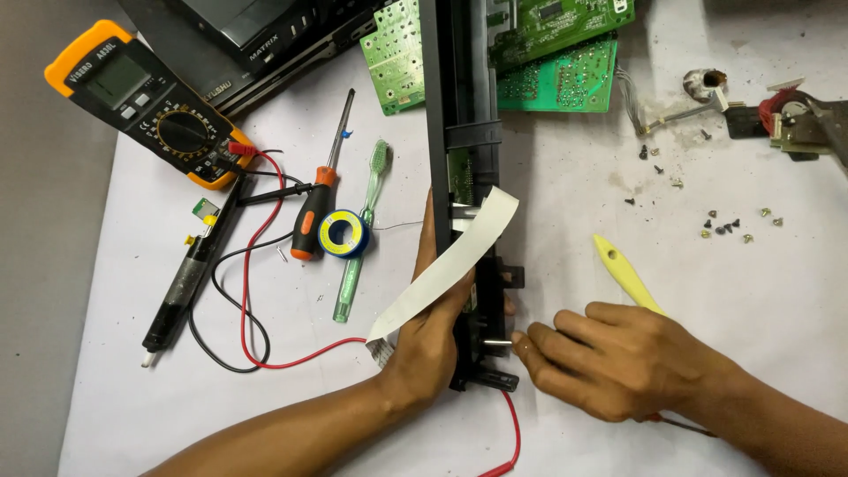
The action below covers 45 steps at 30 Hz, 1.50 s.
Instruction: Disassembling an electronic device by removing screws and disconnecting internal ribbon cables and circuit boards.
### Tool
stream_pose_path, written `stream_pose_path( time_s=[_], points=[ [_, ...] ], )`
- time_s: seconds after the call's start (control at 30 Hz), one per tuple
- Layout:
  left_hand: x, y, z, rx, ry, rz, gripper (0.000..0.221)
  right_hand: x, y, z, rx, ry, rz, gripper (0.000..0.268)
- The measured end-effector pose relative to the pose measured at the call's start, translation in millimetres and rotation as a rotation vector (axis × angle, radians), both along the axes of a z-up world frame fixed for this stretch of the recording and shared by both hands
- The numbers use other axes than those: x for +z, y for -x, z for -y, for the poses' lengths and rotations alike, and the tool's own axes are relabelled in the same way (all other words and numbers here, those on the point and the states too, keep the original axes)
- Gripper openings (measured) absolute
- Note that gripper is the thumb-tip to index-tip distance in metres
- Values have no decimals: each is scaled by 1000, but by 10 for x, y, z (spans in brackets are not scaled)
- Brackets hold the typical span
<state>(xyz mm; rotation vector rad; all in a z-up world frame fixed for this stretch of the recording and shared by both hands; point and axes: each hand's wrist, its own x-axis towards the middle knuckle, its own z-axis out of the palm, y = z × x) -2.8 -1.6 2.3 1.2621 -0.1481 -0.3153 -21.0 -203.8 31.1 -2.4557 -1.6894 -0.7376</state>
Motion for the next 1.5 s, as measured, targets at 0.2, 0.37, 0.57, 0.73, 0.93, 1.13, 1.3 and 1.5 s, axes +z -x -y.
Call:
stream_pose_path(
  time_s=[0.2, 0.37, 0.57, 0.73, 0.93, 1.13, 1.3, 1.5],
  points=[
    [121, -19, -16, 35, -13, -45, 75, -328, 229, -82, -350, -323, -756, 17],
    [-50, -20, -30, 4, -47, 246, 72, 11, -5, -223, -1018, -285, -1659, 16],
    [11, -3, -29, 5, -37, 131, 74, -96, 68, -31, -302, -208, -631, 7],
    [76, -9, -6, -4, -83, 3, 71, -144, 106, -77, -30, -23, -32, 22],
    [-16, -14, -14, -3, 3, 261, 73, -33, 61, -225, -932, -325, -1532, 21],
    [12, 3, -29, 23, -29, 74, 73, -184, 142, -74, -343, -402, -882, 13],
    [-18, 12, 7, 21, 17, -41, 74, -155, 96, -60, -58, -67, -129, 12],
    [-42, -13, 22, 10, 150, 10, 76, -70, 36, -216, -971, -317, -1557, 25]
  ],
)
